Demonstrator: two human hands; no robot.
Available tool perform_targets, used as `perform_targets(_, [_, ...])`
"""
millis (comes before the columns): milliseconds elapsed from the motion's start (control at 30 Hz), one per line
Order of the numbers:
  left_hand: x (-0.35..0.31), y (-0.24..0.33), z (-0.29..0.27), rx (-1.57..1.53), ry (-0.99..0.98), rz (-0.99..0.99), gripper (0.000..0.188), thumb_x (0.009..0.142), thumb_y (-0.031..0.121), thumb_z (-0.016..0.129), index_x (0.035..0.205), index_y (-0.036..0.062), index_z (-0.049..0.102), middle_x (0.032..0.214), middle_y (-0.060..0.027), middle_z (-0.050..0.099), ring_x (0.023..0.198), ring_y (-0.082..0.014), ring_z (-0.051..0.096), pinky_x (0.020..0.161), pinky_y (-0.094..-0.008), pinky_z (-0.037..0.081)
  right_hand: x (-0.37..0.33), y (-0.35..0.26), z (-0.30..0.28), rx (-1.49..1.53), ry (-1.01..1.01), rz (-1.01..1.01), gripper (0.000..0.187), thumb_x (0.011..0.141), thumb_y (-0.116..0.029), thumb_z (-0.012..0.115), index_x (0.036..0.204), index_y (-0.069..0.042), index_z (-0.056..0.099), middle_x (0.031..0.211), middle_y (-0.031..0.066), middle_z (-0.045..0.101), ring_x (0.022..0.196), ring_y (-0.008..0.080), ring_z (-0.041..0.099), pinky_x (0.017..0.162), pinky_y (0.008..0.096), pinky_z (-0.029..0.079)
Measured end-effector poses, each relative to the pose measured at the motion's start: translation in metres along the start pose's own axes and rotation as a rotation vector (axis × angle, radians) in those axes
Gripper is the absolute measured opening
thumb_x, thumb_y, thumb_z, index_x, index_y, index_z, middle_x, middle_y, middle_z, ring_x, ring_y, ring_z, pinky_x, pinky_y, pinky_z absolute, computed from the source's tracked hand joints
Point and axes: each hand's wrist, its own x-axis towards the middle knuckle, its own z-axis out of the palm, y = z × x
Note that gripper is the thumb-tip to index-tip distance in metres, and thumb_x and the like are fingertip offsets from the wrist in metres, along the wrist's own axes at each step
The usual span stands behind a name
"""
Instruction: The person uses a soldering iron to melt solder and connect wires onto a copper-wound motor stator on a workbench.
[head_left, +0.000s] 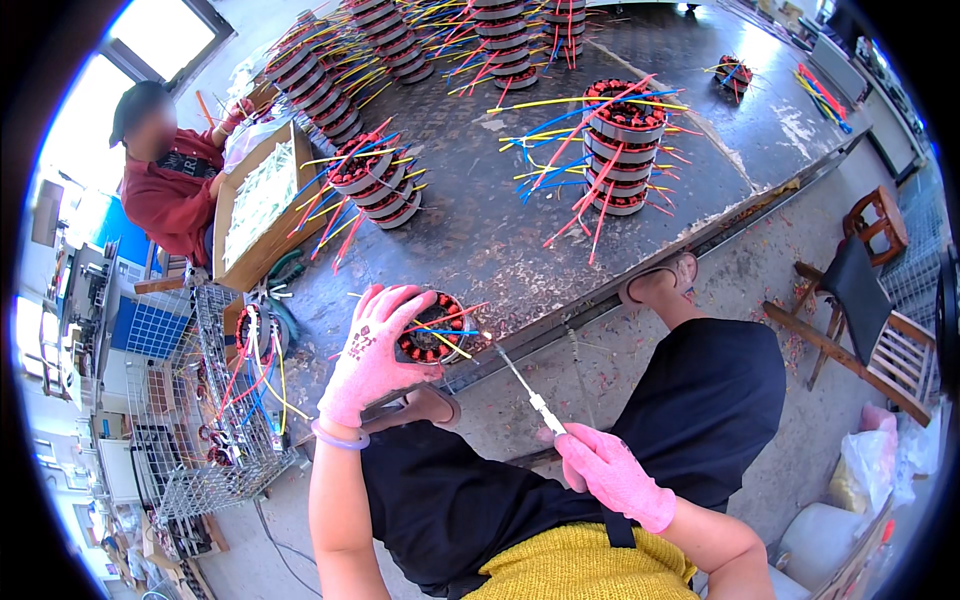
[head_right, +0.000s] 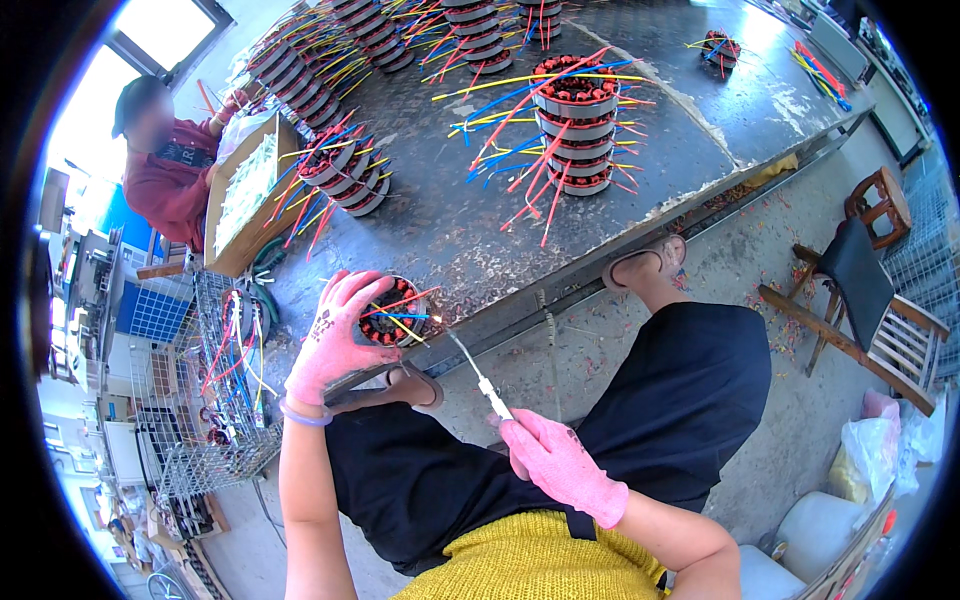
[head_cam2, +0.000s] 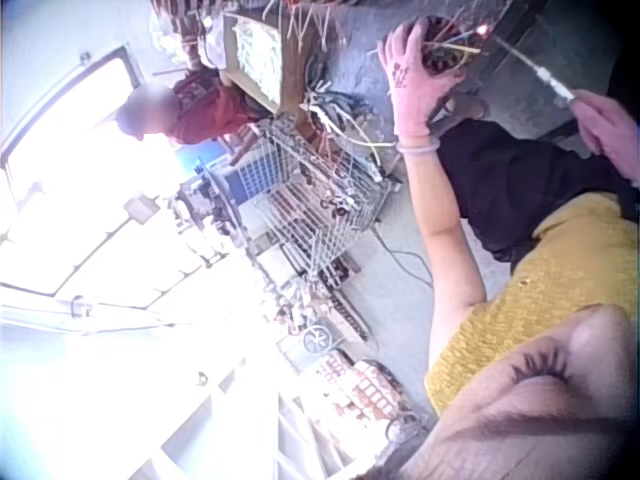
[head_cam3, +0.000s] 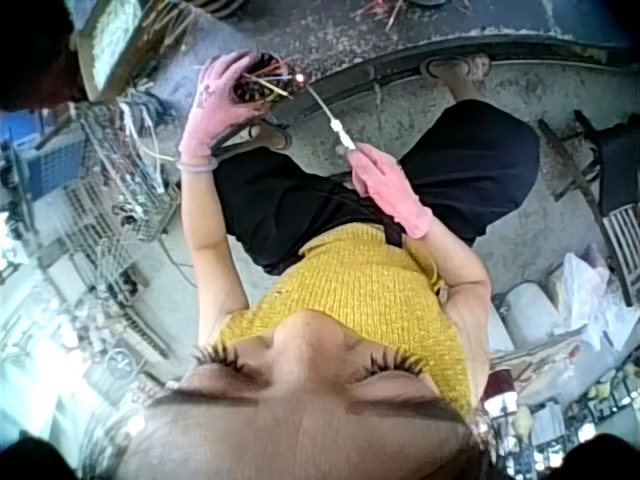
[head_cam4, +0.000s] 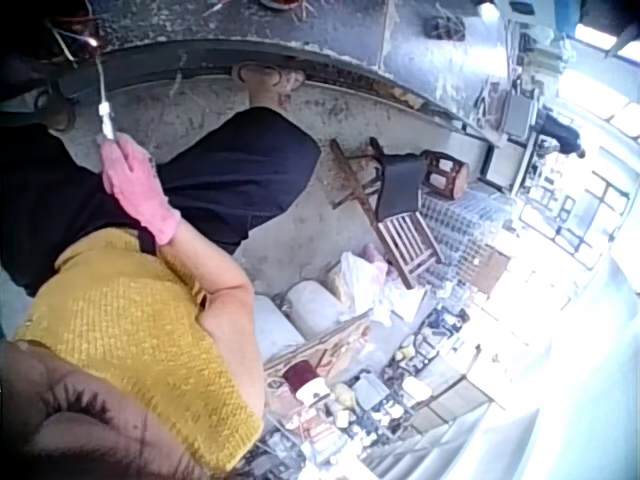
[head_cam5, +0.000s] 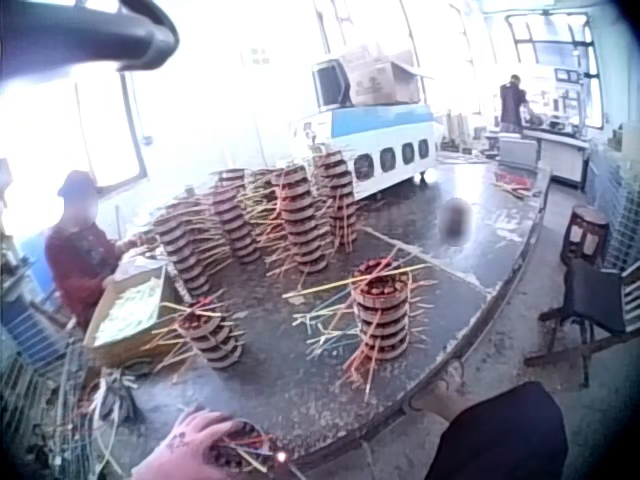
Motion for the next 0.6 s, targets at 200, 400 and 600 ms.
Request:
perform_targets(200, [-0.0006,-0.0011,0.0004,0.010,0.005,0.011,0.088,0.055,0.025,0.088,0.135,0.0099,0.055,0.135,-0.0127,0.053,0.133,-0.0316,0.045,0.121,-0.0498,0.022,0.0000,-0.0023,0.0006,-0.062,0.018,0.001,0.039,0.106,-0.029,0.045,0.128,0.001,0.058,0.066,-0.0036,0.047,0.058,0.0040,0.041,0.054,0.0218,0.033])
perform_targets(400, [-0.0001,-0.0010,0.0006,0.015,0.009,0.015,0.088,0.055,0.025,0.088,0.135,0.0097,0.055,0.135,-0.0127,0.053,0.133,-0.0313,0.045,0.121,-0.0497,0.022,0.0003,-0.0002,-0.0003,-0.065,0.010,-0.025,0.040,0.106,-0.029,0.045,0.128,0.001,0.058,0.066,-0.0027,0.048,0.059,0.0046,0.042,0.055,0.0228,0.035])
perform_targets(600, [0.0002,-0.0012,0.0006,0.025,0.003,0.014,0.088,0.055,0.027,0.088,0.135,0.0092,0.055,0.136,-0.0131,0.053,0.133,-0.0321,0.044,0.120,-0.0497,0.023,0.0011,-0.0005,0.0004,-0.088,0.012,-0.022,0.041,0.106,-0.030,0.045,0.128,0.001,0.058,0.065,-0.0023,0.048,0.058,0.0052,0.042,0.055,0.0234,0.035])
